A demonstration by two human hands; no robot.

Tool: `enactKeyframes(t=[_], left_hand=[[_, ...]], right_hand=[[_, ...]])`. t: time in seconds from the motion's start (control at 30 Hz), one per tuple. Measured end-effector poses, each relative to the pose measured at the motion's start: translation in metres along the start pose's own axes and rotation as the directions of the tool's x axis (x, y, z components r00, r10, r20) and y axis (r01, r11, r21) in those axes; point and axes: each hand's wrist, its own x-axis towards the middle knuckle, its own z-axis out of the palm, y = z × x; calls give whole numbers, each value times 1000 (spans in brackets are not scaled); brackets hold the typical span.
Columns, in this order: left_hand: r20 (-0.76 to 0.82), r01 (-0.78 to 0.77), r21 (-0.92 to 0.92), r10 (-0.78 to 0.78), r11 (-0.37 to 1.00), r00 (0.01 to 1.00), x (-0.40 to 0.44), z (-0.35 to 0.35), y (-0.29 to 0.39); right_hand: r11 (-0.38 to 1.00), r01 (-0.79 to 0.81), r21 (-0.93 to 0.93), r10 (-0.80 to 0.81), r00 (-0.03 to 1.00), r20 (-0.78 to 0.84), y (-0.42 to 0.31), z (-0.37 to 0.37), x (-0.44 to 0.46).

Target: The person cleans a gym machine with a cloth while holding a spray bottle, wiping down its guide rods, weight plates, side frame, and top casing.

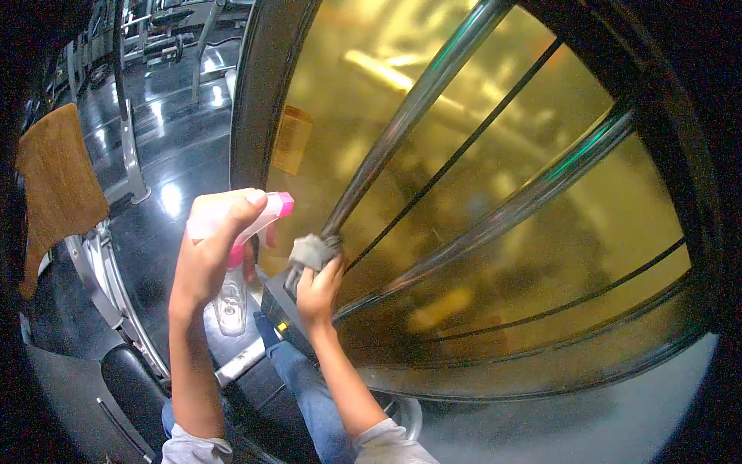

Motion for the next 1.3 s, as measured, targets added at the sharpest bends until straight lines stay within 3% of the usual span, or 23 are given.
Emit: enactKeyframes(t=[0.13,0.2,0.27,0.47,0.6,0.73,0.83,0.93,1.07,1.1,1.3], left_hand=[[0,42,27,-42,999,999,1,-1,-3],[-47,43,253,-32,967,998,2,-3,-9],[-28,37,318,-30,947,999,3,-7,-13],[-1,5,394,-5,919,1000,2,-16,-25],[-33,75,393,-68,916,997,3,-23,-21],[-72,150,351,-133,924,989,0,-26,-15],[-47,196,306,-191,932,981,-4,-29,-10],[-20,172,323,-175,931,984,-6,-34,-13],[-43,176,295,-171,939,984,-8,-37,-12],[-62,178,278,-167,944,984,-8,-37,-11],[3,165,308,-174,937,985,-6,-35,-12]], right_hand=[[977,-45,-210,102,959,266,-21,-34,-5],[970,-35,-239,123,923,365,-50,-60,-2],[952,215,-218,-117,914,388,-72,-74,5],[672,561,-485,-403,825,396,-145,-84,76],[488,551,-678,-350,834,426,-149,-86,104],[545,474,-691,-198,874,444,-130,-67,92],[452,534,-714,-208,842,498,-94,-44,81],[447,585,-676,-186,801,570,-54,-24,64],[251,674,-695,-162,737,656,-9,6,31],[334,611,-718,20,757,654,-12,12,27],[495,582,-646,54,721,691,-40,-9,59]])
